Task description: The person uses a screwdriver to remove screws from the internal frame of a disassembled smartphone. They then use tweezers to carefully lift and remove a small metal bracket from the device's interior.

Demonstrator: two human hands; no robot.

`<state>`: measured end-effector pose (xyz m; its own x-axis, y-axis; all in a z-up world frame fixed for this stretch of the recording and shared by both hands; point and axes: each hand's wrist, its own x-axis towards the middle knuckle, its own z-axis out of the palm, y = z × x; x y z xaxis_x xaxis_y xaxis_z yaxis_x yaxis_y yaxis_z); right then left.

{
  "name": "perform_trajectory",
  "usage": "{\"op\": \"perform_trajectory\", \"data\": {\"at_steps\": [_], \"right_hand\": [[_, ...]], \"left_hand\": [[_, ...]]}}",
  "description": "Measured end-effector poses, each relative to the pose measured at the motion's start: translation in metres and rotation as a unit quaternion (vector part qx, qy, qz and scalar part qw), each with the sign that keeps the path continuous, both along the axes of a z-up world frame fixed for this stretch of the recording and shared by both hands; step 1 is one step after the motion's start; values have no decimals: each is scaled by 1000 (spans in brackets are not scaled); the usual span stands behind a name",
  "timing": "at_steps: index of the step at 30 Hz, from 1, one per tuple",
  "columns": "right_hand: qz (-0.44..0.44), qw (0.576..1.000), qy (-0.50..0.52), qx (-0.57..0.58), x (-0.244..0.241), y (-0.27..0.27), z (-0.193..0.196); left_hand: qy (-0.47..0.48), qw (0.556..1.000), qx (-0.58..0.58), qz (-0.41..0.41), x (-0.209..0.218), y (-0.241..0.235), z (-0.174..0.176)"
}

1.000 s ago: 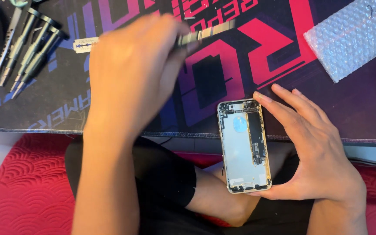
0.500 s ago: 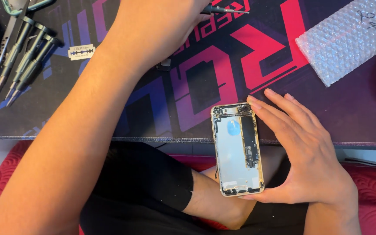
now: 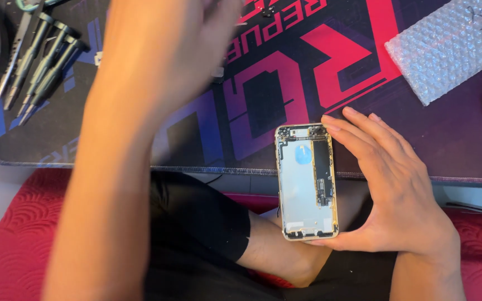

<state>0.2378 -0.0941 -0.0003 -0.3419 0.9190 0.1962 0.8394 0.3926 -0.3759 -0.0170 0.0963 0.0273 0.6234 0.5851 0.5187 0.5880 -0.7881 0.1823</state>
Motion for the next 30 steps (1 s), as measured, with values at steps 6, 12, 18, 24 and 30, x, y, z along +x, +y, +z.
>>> {"op": "perform_trajectory", "data": {"at_steps": [6,12,18,24,30], "right_hand": [[18,1000,-18,13,2,-1,-1],[31,999,-18,-6,2,-1,1],[35,998,-55,-18,2,2,2],[16,994,-99,-42,-3,1,2],[-3,997,-71,-42,-9,-4,1]], "left_hand": [[-364,815,-427,-147,8,-107,1],[-399,729,-531,-164,-3,-125,-10],[-358,894,-247,-109,0,-124,-21],[-210,961,-143,-115,-5,-129,-20],[-194,950,-233,-80,4,-120,-37]]}}
